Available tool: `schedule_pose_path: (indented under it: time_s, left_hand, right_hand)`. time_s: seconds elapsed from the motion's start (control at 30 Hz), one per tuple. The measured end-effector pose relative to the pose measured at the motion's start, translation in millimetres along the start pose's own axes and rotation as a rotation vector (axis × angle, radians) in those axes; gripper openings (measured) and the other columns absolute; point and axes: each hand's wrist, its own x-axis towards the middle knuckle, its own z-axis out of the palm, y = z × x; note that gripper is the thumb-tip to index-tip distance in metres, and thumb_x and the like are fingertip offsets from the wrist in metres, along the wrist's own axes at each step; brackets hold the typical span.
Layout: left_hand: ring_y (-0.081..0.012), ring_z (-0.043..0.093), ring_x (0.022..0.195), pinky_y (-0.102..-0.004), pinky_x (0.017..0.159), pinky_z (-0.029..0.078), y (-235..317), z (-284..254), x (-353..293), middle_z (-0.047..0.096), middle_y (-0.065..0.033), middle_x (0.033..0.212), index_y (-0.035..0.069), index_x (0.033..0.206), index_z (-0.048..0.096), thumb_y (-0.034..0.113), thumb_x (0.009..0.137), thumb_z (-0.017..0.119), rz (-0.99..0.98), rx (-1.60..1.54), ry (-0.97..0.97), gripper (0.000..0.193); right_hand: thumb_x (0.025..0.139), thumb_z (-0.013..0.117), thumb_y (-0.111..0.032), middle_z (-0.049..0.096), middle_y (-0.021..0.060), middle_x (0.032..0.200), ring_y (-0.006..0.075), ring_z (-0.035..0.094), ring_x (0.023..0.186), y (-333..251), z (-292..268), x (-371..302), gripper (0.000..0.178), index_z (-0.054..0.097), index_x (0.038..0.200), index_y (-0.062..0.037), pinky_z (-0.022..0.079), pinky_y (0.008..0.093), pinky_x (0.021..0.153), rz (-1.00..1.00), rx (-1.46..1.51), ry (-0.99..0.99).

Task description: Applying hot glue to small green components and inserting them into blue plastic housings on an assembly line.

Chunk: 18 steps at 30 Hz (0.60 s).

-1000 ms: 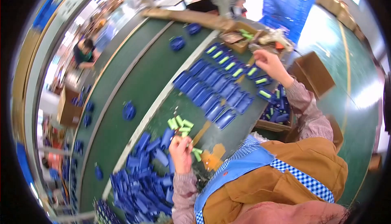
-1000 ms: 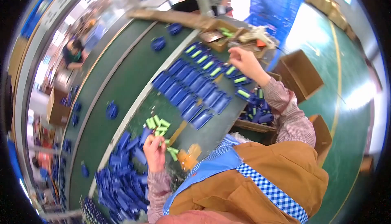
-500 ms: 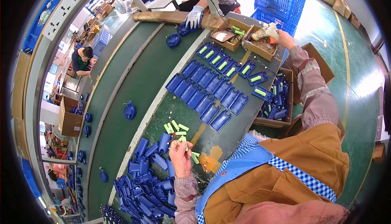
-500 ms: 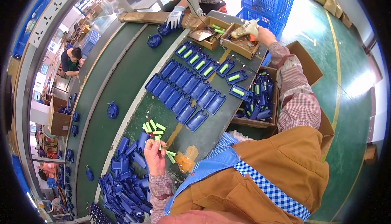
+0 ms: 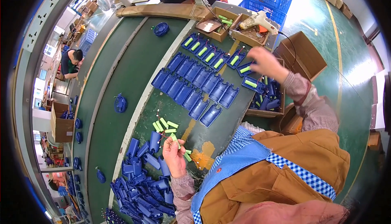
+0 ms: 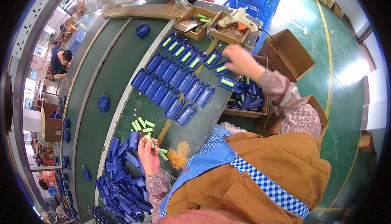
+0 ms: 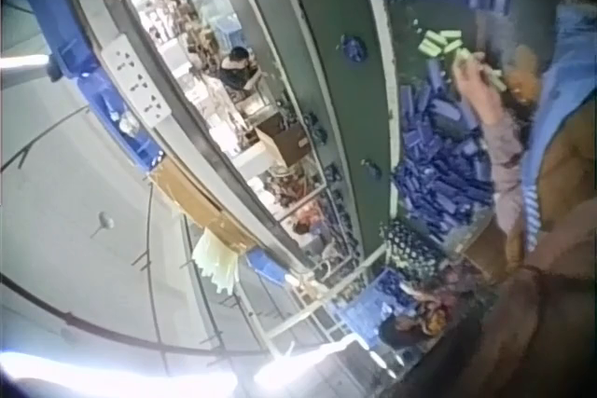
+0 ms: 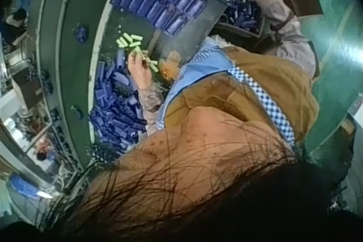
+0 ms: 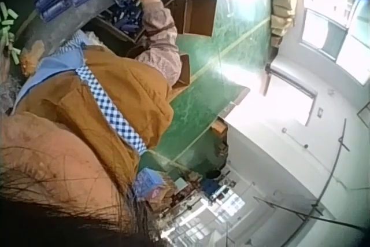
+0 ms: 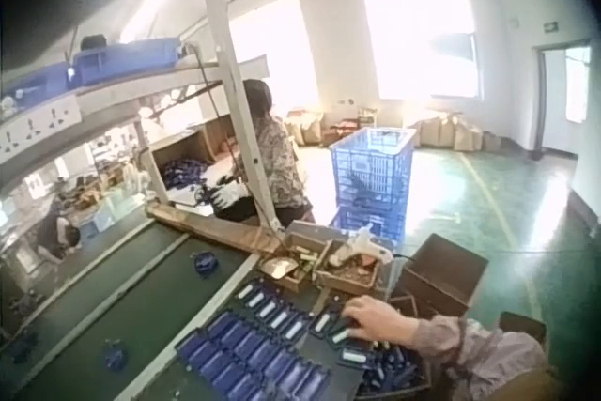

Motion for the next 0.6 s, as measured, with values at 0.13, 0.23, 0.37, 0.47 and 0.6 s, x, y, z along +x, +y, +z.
schedule_pose_path:
  time_s: [0.13, 0.23, 0.37, 0.47, 0.6]
  left_hand:
    - [-0.0081, 0.055, 0.056, -0.0176, 0.049, 0.044, -5, 6, 1, 0.066, -0.0092, 0.085, 0.006, 0.106, 0.053, 0.009, 0.093, 0.057, -0.031, -0.017, -0.024, 0.014]
    - [-0.008, 0.055, 0.056, -0.0174, 0.048, 0.044, -7, 6, -1, 0.066, -0.0093, 0.085, 0.006, 0.106, 0.053, 0.01, 0.093, 0.057, -0.038, -0.001, -0.033, 0.015]
    - [-0.0079, 0.055, 0.056, -0.0172, 0.048, 0.044, -8, 5, 0, 0.066, -0.0092, 0.085, 0.006, 0.106, 0.053, 0.011, 0.093, 0.057, -0.018, 0.003, -0.054, 0.015]
    - [-0.0079, 0.055, 0.056, -0.017, 0.048, 0.044, -10, 5, -2, 0.066, -0.0091, 0.085, 0.006, 0.106, 0.053, 0.011, 0.093, 0.057, -0.021, 0.009, -0.055, 0.015]
    - [-0.0081, 0.054, 0.057, -0.0176, 0.049, 0.043, -12, 4, -3, 0.065, -0.0094, 0.086, 0.006, 0.107, 0.053, 0.011, 0.093, 0.057, -0.022, 0.007, -0.066, 0.015]
  right_hand:
    - [0.068, 0.074, -0.018, 0.054, 0.0079, 0.109, 0.0268, 0.051, 0.106, -20, 29, -36, 0.04, 0.06, 0.104, -0.0074, 0.044, 0.0386, 0.089, -0.022, -0.028, -0.125]
    - [0.068, 0.073, -0.017, 0.052, 0.0076, 0.105, 0.0261, 0.05, 0.103, -18, 37, -45, 0.038, 0.061, 0.102, -0.0079, 0.043, 0.0391, 0.088, 0.02, -0.043, -0.06]
    - [0.068, 0.073, -0.016, 0.05, 0.0071, 0.101, 0.0259, 0.049, 0.101, -20, 36, -59, 0.031, 0.063, 0.097, -0.008, 0.042, 0.039, 0.087, 0.094, -0.042, -0.03]
    - [0.068, 0.073, -0.016, 0.05, 0.0072, 0.101, 0.0257, 0.049, 0.102, -14, 28, -73, 0.031, 0.063, 0.096, -0.0077, 0.042, 0.0394, 0.087, 0.127, -0.008, -0.043]
    - [0.065, 0.068, -0.007, 0.051, 0.0087, 0.096, 0.0286, 0.05, 0.097, -2, 18, -102, 0.025, 0.062, 0.09, -0.0074, 0.043, 0.0407, 0.084, 0.149, -0.063, -0.014]
